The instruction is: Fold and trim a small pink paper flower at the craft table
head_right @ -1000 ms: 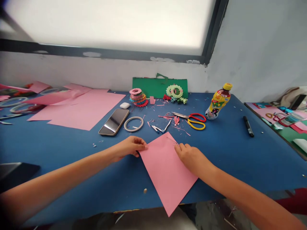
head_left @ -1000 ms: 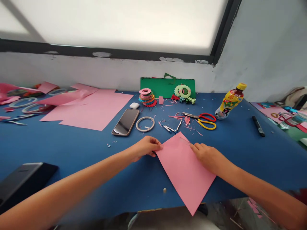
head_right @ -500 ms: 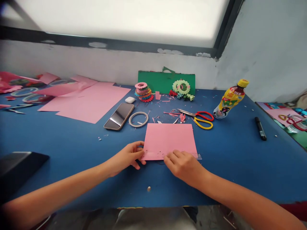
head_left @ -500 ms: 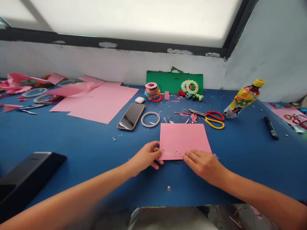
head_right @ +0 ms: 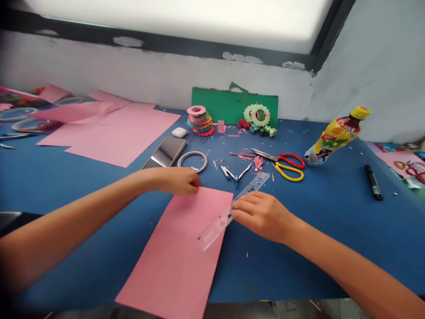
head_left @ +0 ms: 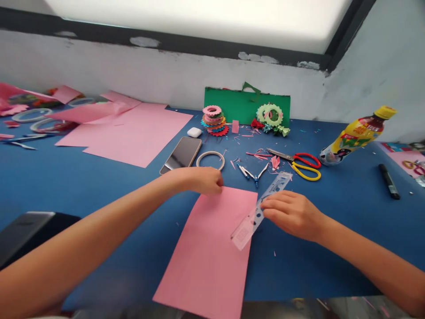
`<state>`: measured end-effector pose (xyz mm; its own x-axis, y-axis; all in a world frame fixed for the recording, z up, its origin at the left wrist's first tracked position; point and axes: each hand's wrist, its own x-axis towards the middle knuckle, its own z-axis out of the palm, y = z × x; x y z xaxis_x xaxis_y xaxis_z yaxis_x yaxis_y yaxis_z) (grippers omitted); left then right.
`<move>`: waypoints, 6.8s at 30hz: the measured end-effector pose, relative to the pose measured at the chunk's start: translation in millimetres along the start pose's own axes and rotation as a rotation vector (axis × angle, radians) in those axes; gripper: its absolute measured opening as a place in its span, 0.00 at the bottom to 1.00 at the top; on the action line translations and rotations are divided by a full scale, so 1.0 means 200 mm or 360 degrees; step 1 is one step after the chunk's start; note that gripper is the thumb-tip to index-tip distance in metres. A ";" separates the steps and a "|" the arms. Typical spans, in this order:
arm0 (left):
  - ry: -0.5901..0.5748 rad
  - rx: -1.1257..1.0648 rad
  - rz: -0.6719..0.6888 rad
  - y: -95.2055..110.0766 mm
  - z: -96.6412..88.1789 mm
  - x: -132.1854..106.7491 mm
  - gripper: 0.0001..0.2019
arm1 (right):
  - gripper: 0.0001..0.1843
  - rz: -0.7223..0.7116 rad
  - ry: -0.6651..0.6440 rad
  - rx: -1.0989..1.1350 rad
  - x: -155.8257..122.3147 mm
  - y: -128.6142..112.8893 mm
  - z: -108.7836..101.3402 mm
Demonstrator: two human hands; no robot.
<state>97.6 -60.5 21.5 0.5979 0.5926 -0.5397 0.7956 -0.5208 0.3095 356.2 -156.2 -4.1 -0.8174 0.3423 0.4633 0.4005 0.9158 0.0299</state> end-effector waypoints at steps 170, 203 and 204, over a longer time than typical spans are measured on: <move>0.0513 -0.0287 0.0537 0.11 0.24 0.15 0.10 | 0.18 0.0344 -0.0409 0.0036 -0.20 0.14 0.16; 0.0672 -0.0620 0.0753 0.06 0.24 0.19 0.08 | 0.24 0.0512 -0.0353 -0.0020 -0.10 -0.08 0.18; 0.0672 -0.0621 0.0803 0.06 0.24 0.19 0.08 | 0.24 0.0517 -0.0350 -0.0020 -0.10 -0.08 0.18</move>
<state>124.9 -73.6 -33.3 0.8223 0.5658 0.0612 0.3459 -0.5824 0.7356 351.4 -169.5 -45.3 -0.7158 0.6520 0.2499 0.6569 0.7502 -0.0758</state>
